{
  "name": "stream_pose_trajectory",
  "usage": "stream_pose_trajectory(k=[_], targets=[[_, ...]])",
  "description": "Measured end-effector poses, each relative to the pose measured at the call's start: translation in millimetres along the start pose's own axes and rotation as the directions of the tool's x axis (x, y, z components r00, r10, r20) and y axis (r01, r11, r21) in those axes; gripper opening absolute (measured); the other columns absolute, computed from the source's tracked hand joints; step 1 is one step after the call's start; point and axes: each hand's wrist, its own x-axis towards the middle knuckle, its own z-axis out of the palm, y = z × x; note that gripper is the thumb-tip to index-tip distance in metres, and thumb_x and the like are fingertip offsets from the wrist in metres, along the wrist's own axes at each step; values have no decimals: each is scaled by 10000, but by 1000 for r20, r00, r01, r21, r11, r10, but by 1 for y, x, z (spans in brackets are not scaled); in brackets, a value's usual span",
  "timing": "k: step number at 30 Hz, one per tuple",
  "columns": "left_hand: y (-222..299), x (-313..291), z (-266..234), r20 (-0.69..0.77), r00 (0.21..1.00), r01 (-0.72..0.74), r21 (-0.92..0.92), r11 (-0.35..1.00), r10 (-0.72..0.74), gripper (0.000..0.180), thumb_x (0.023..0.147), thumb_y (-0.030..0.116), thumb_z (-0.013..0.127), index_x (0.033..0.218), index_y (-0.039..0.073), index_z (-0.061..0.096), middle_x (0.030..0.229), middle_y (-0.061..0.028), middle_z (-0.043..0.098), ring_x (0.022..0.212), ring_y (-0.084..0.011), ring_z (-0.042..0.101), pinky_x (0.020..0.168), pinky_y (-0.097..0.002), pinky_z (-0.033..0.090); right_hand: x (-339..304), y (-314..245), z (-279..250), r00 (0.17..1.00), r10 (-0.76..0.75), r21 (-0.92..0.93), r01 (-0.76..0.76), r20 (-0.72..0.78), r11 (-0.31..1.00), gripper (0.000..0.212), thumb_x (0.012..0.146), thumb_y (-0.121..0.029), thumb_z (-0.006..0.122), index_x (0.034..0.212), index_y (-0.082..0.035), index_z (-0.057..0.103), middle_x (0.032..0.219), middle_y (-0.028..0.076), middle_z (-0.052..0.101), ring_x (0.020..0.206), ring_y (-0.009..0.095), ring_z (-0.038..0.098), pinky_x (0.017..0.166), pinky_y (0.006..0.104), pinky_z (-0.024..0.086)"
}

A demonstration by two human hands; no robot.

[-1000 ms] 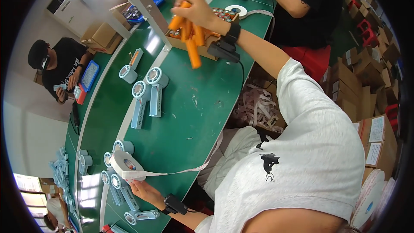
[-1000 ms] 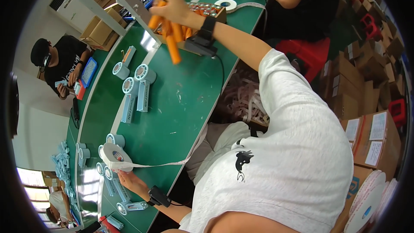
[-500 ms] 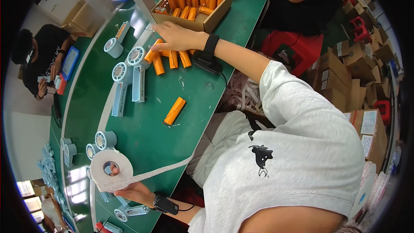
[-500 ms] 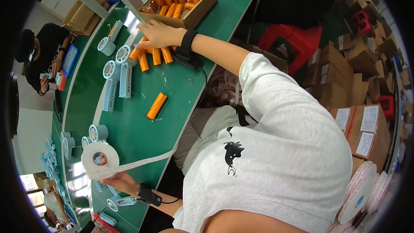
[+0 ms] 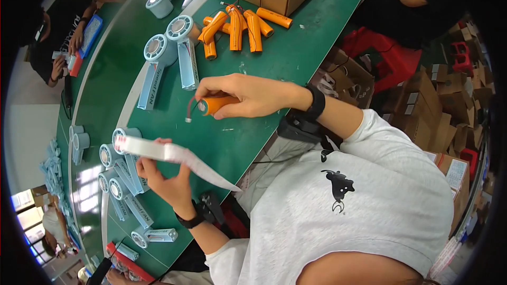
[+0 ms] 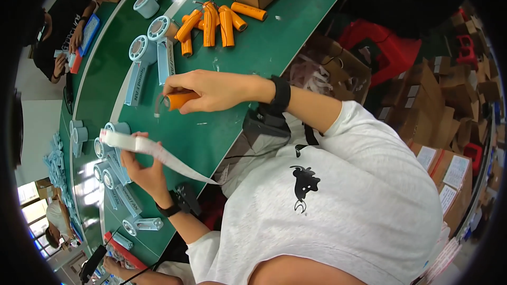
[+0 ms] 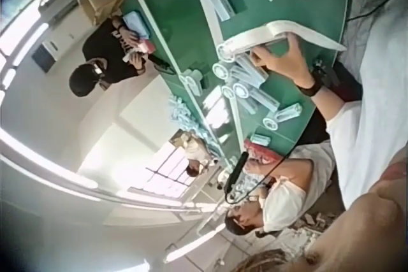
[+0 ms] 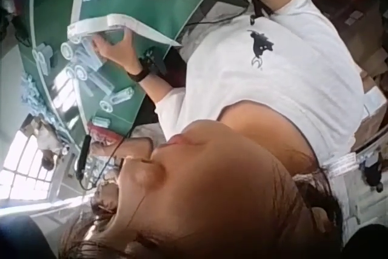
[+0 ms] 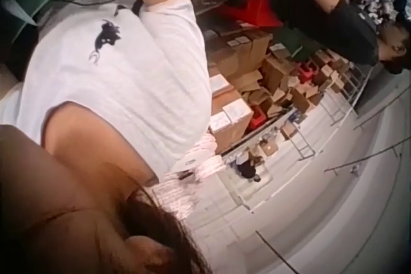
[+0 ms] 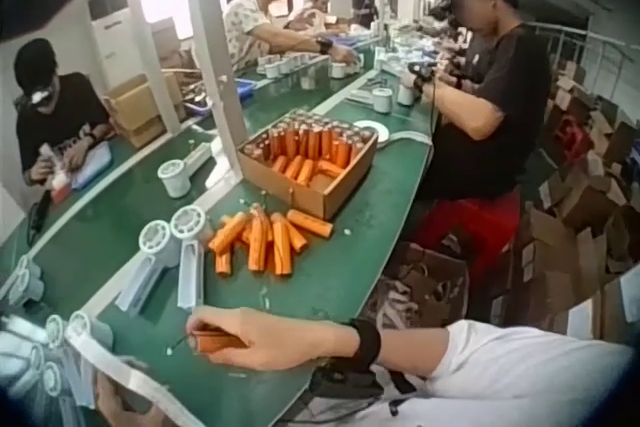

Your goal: Apply adhesive tape to small orange cylinders and assemble them into blue circular housing components on a production line.

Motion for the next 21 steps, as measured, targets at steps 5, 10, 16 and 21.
stream_pose_trajectory(k=[5, 10, 16, 21], targets=[[-11, 8, 5, -40, 989, -124, 315, 941, 144, 547, 568, 96, 760, 1048, -13, 520, 966, -89, 588, 1000, -265, 379, 895, -361, 326, 7, -15, 11, 976, 200, 83, -194, -82, 978, 152, 808, -100, 550, 923, -2, 567, 643, 30, 527, 586, 115, 470, 553, 241, 399], [-19, 4, 8, -87, 996, 1, 192, 981, 16, 589, 551, 93, 778, 1068, -18, 518, 935, -71, 588, 1014, -279, 377, 875, -339, 328, 14, 13, 15, 947, 237, 584, -68, -218, 809, 194, 827, -164, 501, 821, 8, 592, 575, 28, 507, 501, 96, 416, 489, 242, 358], [-19, 1, 11, -102, 995, 13, 158, 987, 3, 615, 555, 77, 785, 1098, -27, 514, 999, -107, 594, 1007, -268, 388, 852, -340, 351, 22, 4, 22, 796, 605, 633, -479, 21, 608, 242, 817, -142, 500, 670, 16, 609, 655, 61, 593, 534, 123, 493, 548, 273, 425], [-5, 8, 14, -105, 990, 96, 17, 995, -94, 615, 574, 82, 785, 1110, -42, 510, 1066, -135, 579, 999, -257, 402, 858, -342, 355, 2, -13, 51, 967, 206, 242, -166, -149, 956, 175, 810, -106, 541, 718, 25, 613, 731, 77, 627, 612, 140, 562, 653, 299, 470]])
